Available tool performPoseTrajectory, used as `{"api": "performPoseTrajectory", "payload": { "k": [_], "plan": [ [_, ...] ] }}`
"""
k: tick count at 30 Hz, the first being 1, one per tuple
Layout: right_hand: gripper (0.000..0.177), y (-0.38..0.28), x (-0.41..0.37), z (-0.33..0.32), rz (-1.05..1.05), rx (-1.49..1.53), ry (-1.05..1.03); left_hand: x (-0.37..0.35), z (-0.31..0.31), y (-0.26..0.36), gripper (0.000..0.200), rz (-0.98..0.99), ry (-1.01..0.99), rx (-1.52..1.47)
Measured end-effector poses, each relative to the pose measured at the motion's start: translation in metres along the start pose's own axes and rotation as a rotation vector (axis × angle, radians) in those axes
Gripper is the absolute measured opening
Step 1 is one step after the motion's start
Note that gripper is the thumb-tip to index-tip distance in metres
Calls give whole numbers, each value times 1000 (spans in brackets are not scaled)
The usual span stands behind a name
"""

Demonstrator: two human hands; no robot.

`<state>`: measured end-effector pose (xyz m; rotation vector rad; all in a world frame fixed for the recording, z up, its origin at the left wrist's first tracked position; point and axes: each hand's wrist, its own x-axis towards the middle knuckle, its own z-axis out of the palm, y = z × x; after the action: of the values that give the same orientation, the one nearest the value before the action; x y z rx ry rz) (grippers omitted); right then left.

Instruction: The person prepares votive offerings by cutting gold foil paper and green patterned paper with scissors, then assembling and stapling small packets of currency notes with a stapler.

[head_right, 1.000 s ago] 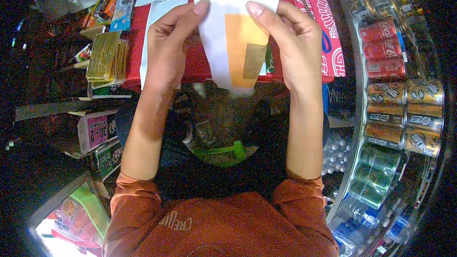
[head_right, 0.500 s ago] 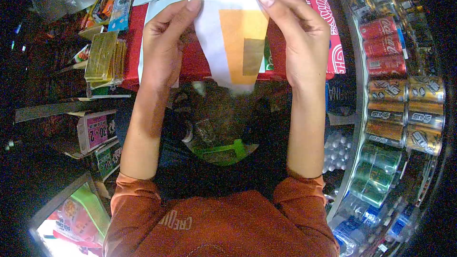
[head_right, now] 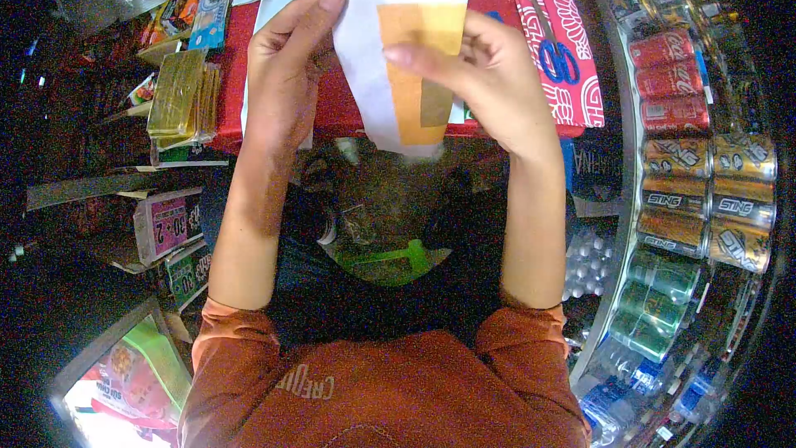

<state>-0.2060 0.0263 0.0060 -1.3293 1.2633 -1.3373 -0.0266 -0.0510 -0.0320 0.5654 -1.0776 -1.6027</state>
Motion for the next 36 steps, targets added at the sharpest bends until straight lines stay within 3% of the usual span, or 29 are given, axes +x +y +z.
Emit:
{"api": "performPoseTrajectory", "payload": {
  "k": [3, 24, 26, 29, 34, 36],
  "plan": [
    [30, 6, 0, 1, 125, -77, -107, 0, -1, 1, 27, 2, 5, -18],
    [28, 9, -1, 4, 73, -119, -33, 2, -5, 4, 28, -71, 45, -82],
    [29, 11, 0, 3, 106, -132, -125, 1, -1, 15, 27, -158, 54, -137],
    [31, 15, 0, 4, 215, -199, -229, 2, 3, 20, 34, -40, 59, -203],
    [31, 26, 1, 4, 377, -279, -300, 13, -10, 22, 34, -27, 221, -221],
    [31, 28, 2, 7, 306, -239, -292, 14, -7, 27, 33, -8, 298, -183]
  ]
}}
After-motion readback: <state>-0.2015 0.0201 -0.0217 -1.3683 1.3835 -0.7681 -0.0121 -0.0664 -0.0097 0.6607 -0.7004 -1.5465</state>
